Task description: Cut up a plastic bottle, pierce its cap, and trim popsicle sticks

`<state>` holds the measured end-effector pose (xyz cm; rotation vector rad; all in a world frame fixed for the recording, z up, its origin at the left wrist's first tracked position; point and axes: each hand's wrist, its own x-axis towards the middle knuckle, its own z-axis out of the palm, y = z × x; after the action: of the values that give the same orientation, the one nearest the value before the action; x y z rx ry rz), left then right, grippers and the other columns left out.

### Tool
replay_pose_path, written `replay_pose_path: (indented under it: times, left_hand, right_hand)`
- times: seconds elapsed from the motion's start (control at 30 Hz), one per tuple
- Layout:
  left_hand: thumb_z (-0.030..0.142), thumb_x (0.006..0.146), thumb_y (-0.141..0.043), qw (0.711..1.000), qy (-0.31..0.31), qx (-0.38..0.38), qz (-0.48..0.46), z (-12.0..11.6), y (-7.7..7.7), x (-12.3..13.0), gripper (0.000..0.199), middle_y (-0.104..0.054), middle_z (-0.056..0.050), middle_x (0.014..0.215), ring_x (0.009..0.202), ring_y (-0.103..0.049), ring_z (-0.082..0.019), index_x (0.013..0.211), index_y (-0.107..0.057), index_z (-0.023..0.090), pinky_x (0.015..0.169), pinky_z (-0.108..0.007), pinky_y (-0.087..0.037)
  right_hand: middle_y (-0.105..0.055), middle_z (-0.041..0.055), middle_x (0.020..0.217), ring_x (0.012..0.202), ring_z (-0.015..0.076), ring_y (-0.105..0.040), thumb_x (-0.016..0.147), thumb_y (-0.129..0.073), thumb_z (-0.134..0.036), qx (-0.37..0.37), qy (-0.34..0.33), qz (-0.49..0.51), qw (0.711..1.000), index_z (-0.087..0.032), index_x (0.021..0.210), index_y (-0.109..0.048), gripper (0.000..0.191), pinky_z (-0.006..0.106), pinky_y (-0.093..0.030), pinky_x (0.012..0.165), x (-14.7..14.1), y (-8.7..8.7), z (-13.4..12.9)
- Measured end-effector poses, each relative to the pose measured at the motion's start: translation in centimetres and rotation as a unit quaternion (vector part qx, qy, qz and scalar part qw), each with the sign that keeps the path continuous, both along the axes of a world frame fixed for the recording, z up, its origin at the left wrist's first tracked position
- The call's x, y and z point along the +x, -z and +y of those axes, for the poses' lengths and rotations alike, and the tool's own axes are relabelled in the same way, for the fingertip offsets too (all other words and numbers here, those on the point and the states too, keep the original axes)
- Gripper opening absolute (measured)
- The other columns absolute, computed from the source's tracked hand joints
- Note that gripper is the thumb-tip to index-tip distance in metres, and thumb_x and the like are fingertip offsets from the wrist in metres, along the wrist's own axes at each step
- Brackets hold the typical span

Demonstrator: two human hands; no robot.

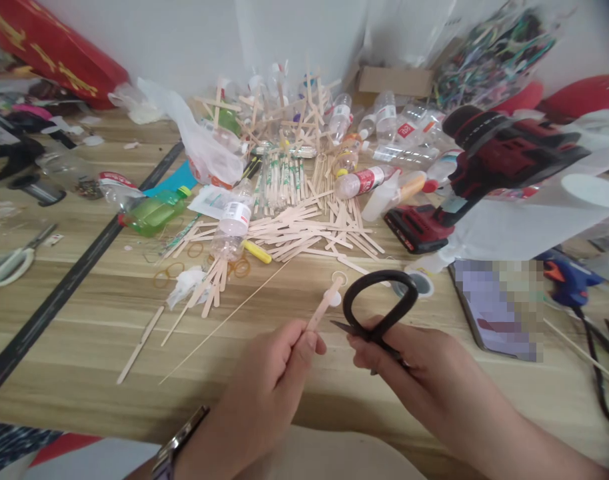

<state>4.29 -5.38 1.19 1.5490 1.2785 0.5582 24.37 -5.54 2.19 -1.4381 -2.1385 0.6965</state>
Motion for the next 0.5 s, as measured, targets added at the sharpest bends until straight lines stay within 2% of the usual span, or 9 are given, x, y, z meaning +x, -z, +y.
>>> replay_pose_path:
  times: [0.33, 0.5]
  left_hand:
    - [0.034, 0.099, -0.032, 0.995, 0.018, 0.077, 0.065, -0.55, 0.01, 0.22, 0.033, -0.067, 0.001, 0.068, 0.059, -0.060, -0.014, 0.088, -0.061, 0.022, 0.055, -0.026, -0.037]
    - [0.030, 0.097, -0.032, 0.986, 0.017, 0.115, 0.115, -0.71, -0.10, 0.61, 0.032, -0.069, -0.002, 0.070, 0.063, -0.063, -0.017, 0.086, -0.060, 0.021, 0.058, -0.026, -0.041]
  right_hand:
    - [-0.062, -0.0021, 0.061, 0.049, 0.0127, -0.060, 0.103, -0.035, -0.033, 0.075, -0.044, -0.054, 0.995, -0.020, 0.078, -0.055, 0.034, 0.023, -0.038, 0.043, -0.20, 0.42, 0.34]
    - [-0.063, -0.0021, 0.063, 0.050, 0.0128, -0.061, 0.103, -0.035, -0.032, 0.077, -0.040, -0.058, 0.995, -0.020, 0.079, -0.054, 0.032, 0.023, -0.039, 0.044, -0.16, 0.55, 0.21]
